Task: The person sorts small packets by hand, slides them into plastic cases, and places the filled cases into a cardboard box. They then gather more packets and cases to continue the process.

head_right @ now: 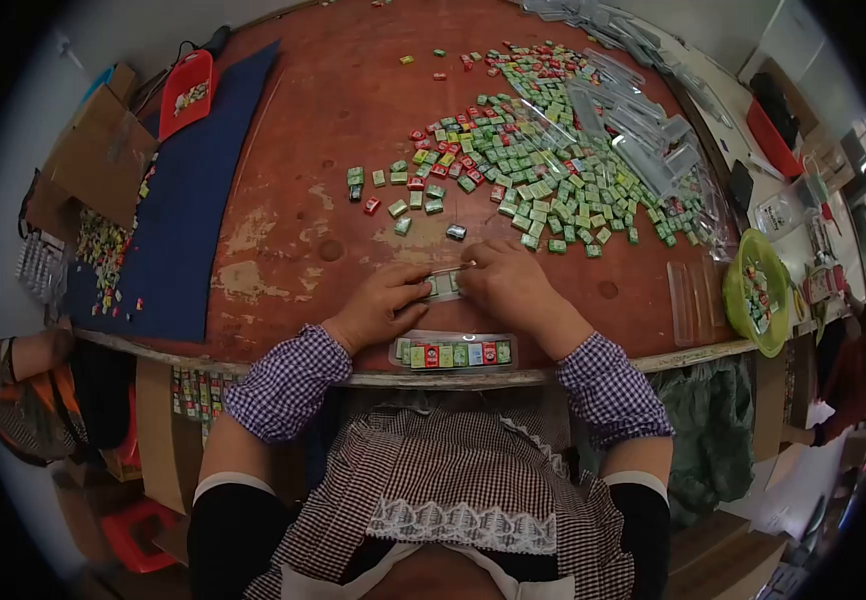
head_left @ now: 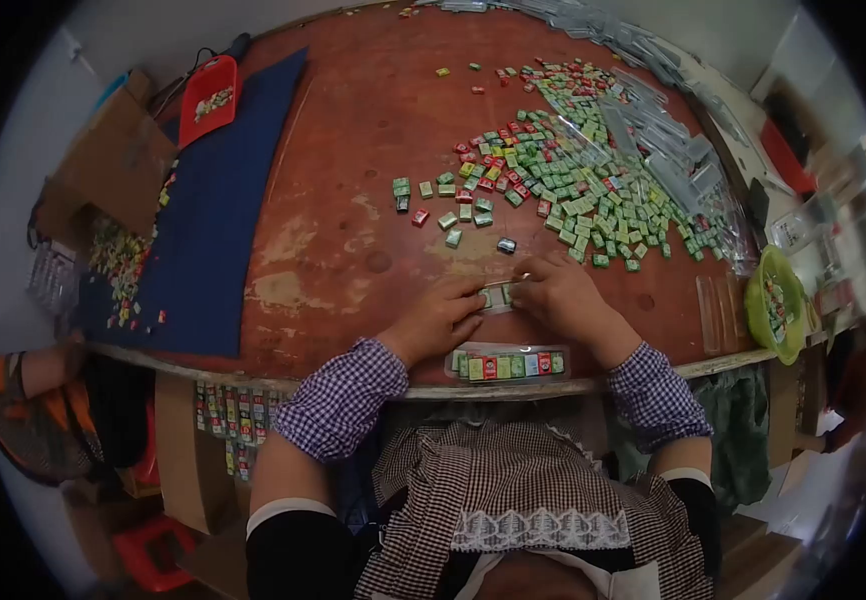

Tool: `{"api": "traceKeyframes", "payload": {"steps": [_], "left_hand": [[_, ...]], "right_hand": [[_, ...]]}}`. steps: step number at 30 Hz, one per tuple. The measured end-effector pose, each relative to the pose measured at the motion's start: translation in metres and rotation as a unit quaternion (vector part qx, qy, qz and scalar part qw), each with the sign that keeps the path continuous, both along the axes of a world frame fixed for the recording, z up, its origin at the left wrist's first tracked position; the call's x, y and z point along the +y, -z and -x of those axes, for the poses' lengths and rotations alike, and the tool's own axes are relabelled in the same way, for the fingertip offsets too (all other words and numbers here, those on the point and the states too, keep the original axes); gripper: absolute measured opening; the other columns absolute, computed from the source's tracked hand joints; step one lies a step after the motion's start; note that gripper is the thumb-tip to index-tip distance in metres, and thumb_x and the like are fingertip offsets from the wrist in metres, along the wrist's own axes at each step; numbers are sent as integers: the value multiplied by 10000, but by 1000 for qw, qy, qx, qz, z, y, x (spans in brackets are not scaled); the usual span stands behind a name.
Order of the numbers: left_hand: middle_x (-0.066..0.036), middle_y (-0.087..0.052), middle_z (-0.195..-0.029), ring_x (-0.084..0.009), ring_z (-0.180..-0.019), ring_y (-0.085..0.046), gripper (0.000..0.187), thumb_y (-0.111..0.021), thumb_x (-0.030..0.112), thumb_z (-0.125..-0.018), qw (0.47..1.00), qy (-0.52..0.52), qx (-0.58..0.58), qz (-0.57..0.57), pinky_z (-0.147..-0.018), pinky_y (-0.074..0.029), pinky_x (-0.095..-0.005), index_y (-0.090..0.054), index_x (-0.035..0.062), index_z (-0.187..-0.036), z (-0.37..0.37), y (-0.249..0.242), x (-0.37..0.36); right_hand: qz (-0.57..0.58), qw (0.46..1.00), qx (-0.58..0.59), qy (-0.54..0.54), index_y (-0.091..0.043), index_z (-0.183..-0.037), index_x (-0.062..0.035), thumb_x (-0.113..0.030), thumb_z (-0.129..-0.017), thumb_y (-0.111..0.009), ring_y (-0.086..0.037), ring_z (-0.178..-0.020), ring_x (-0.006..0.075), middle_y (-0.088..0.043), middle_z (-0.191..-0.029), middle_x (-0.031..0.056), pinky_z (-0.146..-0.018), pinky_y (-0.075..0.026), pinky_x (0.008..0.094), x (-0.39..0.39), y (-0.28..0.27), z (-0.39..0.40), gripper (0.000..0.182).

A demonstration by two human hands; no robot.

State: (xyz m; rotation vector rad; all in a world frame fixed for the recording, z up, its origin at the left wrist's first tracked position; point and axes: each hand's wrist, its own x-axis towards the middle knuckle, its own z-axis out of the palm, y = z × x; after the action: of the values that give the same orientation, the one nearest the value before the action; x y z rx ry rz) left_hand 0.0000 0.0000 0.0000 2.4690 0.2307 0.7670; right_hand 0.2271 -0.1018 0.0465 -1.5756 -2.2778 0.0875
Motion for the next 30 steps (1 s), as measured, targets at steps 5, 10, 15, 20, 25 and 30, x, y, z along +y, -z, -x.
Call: {"api": "traceKeyframes", "payload": {"steps": [5,10,15,20,25,30], "left_hand": [[-168,-603,-1180,-337,-1102,-572,294,-733,67,-744,999,-11,-28,14,-922,-480,-416,-652,-1,-1018,3,3,-6],[-167,-606,-1172,-335,-1095,-575,303,-734,63,-737,999,-9,-27,17,-919,-483,-409,-653,-2,-1021,2,5,-3],[-167,-602,-1182,-337,-1096,-576,290,-733,63,-737,999,-12,-30,34,-915,-486,-403,-659,1,-1011,4,1,-3],[-165,-589,-1214,-336,-1107,-570,288,-733,62,-729,999,-14,-24,41,-907,-491,-402,-659,-1,-1000,3,-1,-4],[-157,-576,-1228,-340,-1127,-552,318,-747,81,-718,999,-24,-20,33,-935,-470,-392,-649,14,-1013,4,-8,-4],[-140,-579,-1192,-329,-1110,-543,450,-774,109,-700,997,-39,11,62,-940,-453,-402,-617,40,-1116,-2,-8,-2]], "right_hand": [[-81,994,70,20,-689,-920,-69,-129,-720,-714,-622,-921,291,-641,-1026,84,-807,-498,395,29,-4,-3,210],[30,998,44,-27,-668,-999,-29,-70,-733,-689,-629,-911,314,-652,-1013,128,-780,-517,387,65,-2,-16,270],[-7,995,93,36,-662,-1004,-72,-144,-702,-737,-624,-904,305,-663,-968,96,-815,-489,416,45,0,-4,320],[-32,999,-8,-6,-677,-1036,-110,-173,-720,-724,-569,-1110,252,-660,-1076,47,-956,-423,429,1,9,23,326],[-7,996,-65,-59,-646,-1154,-110,-178,-725,-731,-492,-1234,280,-586,-1259,73,-1006,-405,410,1,11,10,442],[104,991,76,-37,-555,-1247,-98,-144,-722,-738,-544,-1129,333,-573,-1205,115,-938,-447,426,14,6,6,557]]}}
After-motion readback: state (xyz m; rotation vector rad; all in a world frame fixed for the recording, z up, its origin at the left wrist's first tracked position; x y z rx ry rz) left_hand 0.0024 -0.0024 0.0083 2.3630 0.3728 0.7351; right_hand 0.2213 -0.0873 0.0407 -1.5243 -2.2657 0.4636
